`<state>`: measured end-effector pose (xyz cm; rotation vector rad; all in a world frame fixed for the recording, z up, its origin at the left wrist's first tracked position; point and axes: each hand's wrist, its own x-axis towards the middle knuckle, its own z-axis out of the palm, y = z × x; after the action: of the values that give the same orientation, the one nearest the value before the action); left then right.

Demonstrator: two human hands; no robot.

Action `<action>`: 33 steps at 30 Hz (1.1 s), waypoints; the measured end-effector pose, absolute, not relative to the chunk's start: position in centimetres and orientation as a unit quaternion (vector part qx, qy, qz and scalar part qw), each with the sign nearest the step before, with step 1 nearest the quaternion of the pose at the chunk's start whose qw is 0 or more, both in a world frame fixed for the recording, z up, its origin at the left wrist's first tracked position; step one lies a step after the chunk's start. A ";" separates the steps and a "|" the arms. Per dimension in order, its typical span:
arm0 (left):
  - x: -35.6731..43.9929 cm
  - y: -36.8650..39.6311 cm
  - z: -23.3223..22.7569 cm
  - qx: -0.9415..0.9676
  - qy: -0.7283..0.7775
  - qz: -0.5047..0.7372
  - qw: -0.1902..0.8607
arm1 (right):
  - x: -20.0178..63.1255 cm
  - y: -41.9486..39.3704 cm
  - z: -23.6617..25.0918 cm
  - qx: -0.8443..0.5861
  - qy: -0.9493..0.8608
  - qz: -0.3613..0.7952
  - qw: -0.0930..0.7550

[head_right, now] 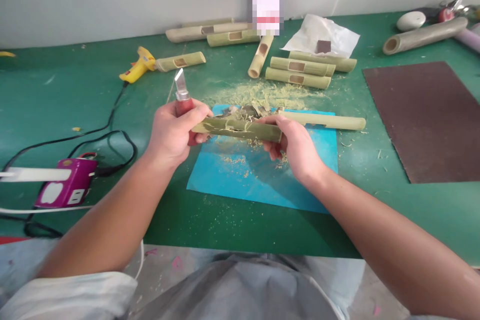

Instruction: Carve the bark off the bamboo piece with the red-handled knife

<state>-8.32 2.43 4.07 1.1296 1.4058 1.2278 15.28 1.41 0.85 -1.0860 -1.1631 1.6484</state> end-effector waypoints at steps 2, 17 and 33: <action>-8.4 2.5 4.0 0.455 0.573 0.500 0.463 | 15.3 1.3 1.1 -0.442 -0.472 0.646 0.406; -9.4 2.3 3.2 0.532 0.552 0.546 0.338 | 15.1 0.8 0.8 -0.437 -0.804 0.287 0.284; -9.0 1.6 3.5 0.584 0.552 0.543 0.244 | 15.4 0.8 1.7 -0.450 -0.792 0.327 0.252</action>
<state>-9.01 1.65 3.46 1.5944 1.5072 1.4825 15.40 0.79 1.71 -1.2252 -2.1538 0.8881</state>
